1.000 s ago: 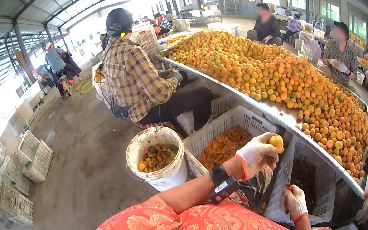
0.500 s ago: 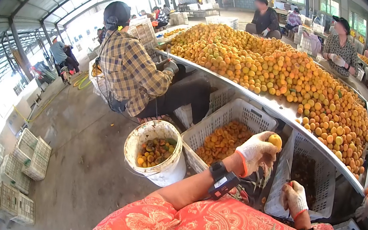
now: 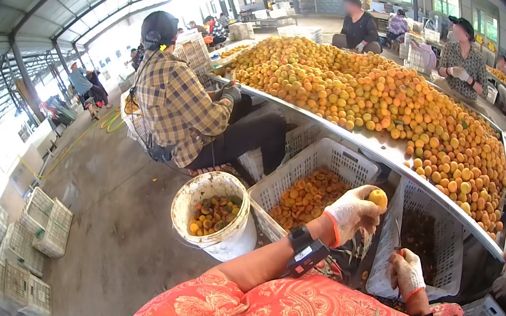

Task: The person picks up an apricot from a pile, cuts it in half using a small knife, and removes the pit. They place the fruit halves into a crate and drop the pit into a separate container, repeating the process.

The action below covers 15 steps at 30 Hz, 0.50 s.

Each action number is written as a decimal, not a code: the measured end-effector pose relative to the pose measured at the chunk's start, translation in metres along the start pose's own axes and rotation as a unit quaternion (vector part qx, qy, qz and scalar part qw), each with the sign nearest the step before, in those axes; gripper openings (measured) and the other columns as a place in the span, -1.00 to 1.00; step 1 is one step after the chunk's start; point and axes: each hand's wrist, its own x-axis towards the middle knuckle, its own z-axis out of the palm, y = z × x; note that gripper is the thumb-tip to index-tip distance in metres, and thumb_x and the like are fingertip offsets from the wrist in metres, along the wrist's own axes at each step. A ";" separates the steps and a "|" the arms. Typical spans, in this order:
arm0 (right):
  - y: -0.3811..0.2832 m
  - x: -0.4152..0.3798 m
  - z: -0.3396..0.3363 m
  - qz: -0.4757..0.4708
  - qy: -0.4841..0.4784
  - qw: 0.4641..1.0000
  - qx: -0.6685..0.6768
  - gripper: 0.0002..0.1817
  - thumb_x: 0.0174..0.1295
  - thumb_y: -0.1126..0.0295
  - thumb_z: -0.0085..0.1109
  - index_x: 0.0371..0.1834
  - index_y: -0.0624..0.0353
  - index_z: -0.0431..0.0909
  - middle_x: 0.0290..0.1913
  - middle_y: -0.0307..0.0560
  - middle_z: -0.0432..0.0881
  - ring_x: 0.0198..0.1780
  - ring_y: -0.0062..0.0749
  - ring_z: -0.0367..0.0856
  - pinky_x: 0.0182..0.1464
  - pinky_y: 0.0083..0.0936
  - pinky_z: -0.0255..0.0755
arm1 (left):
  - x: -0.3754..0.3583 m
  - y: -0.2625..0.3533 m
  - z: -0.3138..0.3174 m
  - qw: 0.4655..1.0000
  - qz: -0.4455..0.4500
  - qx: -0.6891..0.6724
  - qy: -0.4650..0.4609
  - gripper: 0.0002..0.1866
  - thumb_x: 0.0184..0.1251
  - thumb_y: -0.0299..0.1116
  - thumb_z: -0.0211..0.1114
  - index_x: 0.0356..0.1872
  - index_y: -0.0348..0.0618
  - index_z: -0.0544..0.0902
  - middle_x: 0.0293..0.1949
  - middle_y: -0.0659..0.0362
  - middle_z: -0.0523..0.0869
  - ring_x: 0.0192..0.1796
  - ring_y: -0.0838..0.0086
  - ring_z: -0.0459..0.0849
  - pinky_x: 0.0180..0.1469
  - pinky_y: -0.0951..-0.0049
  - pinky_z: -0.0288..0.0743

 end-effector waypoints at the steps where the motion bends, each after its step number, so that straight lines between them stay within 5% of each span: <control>1: 0.000 0.000 -0.001 0.004 0.008 1.000 -0.005 -0.85 0.29 0.38 0.11 -0.41 0.18 0.44 -0.70 -0.23 0.39 -0.79 -0.51 0.30 -0.77 -0.52 0.16 | 0.002 -0.002 0.000 1.000 -0.002 0.001 0.000 -0.49 0.18 -0.58 0.31 0.20 -0.23 0.44 -0.26 0.14 0.62 -0.40 0.46 0.65 -0.44 0.46 0.57; 7: 0.011 0.005 -0.008 0.003 0.008 1.000 0.004 -0.80 0.32 0.32 0.11 -0.43 0.16 0.43 -0.69 -0.23 0.39 -0.80 -0.52 0.30 -0.78 -0.53 0.17 | 0.007 -0.006 0.001 1.000 -0.006 0.011 -0.012 -0.50 0.18 -0.57 0.33 0.18 -0.23 0.45 -0.25 0.12 0.63 -0.41 0.45 0.66 -0.44 0.43 0.58; 11: 0.009 0.012 -0.010 0.011 0.021 0.999 0.025 -0.74 0.40 0.27 0.05 -0.48 0.04 0.38 -0.70 -0.34 0.32 -0.80 -0.57 0.27 -0.79 -0.51 0.13 | -0.003 0.002 0.012 0.998 0.042 -0.047 -0.001 -0.50 0.28 -0.48 0.37 0.21 -0.05 0.41 -0.21 0.05 0.70 -0.39 0.37 0.71 -0.46 0.40 0.60; 14: -0.008 0.000 -0.012 -0.091 0.031 0.995 -0.011 -0.78 0.42 0.33 -0.03 -0.44 0.02 0.36 -0.60 -0.39 0.29 -0.66 -0.67 0.25 -0.65 -0.58 0.12 | -0.002 0.007 0.019 0.997 0.076 -0.014 -0.011 -0.43 0.30 -0.50 0.35 0.31 -0.06 0.37 -0.22 0.08 0.70 -0.44 0.43 0.69 -0.58 0.59 0.54; 15: -0.002 0.008 -0.016 -0.134 0.052 0.989 -0.020 -0.80 0.42 0.34 -0.03 -0.41 0.06 0.40 -0.55 -0.41 0.32 -0.55 -0.71 0.28 -0.55 -0.61 0.17 | -0.004 0.011 0.020 0.996 0.072 -0.007 -0.052 -0.46 0.29 -0.52 0.35 0.28 -0.11 0.41 -0.19 0.04 0.71 -0.42 0.42 0.70 -0.51 0.51 0.62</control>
